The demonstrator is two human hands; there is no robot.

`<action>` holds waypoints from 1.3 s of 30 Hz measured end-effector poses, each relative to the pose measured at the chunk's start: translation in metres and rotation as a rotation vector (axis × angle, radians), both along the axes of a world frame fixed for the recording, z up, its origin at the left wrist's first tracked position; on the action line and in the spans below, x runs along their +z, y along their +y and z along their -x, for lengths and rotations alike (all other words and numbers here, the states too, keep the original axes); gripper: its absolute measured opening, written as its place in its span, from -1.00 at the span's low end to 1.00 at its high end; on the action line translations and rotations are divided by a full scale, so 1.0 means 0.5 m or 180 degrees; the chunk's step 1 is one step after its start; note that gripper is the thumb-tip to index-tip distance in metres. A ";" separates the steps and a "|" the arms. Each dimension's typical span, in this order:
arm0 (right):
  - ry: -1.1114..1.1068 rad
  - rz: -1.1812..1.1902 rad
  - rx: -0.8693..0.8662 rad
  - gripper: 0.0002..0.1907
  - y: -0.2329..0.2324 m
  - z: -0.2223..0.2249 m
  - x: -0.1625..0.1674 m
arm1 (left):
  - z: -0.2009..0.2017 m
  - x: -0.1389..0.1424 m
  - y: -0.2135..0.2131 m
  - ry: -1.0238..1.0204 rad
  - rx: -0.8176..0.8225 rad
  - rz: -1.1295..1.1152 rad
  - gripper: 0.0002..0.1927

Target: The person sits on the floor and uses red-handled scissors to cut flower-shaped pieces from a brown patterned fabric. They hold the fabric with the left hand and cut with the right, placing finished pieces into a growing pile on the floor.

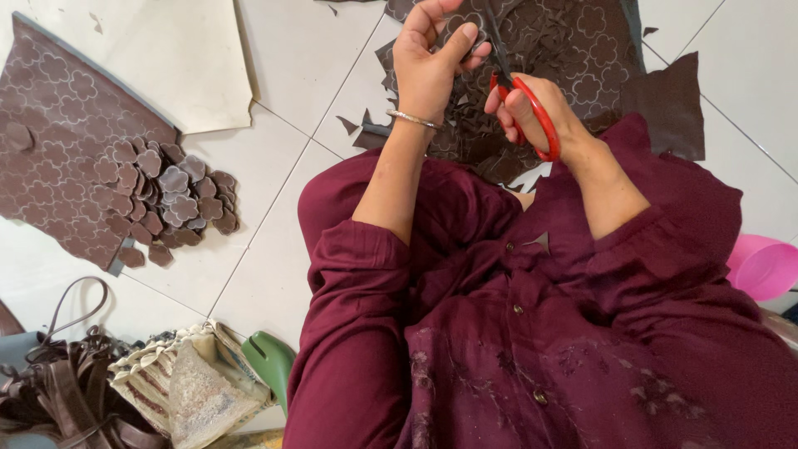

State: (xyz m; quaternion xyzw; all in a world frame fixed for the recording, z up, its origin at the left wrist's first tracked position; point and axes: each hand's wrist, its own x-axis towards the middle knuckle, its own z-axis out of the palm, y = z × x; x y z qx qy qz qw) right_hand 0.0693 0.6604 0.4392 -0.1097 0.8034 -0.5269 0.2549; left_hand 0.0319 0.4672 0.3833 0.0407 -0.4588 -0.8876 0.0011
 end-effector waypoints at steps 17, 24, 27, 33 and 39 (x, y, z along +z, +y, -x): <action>0.0056 -0.0106 -0.0040 0.03 0.013 0.011 0.013 | 0.004 0.007 -0.006 -0.0029 0.0063 0.0082 -0.72; 0.0044 -0.0026 -0.0092 -0.04 0.018 0.010 0.014 | 0.005 0.011 -0.005 -0.0093 0.0085 0.0038 -0.68; 0.0087 -0.0112 -0.0077 -0.06 0.021 0.015 0.014 | 0.007 0.010 -0.009 -0.0044 0.0043 0.0032 -0.68; 0.0003 -0.0041 -0.0104 -0.11 0.029 0.017 0.010 | 0.011 0.009 -0.015 -0.0010 0.0044 -0.0001 -0.65; -0.0046 -0.0016 -0.0094 -0.12 0.034 0.021 0.006 | 0.013 0.017 -0.021 -0.0032 0.0047 0.0005 -0.54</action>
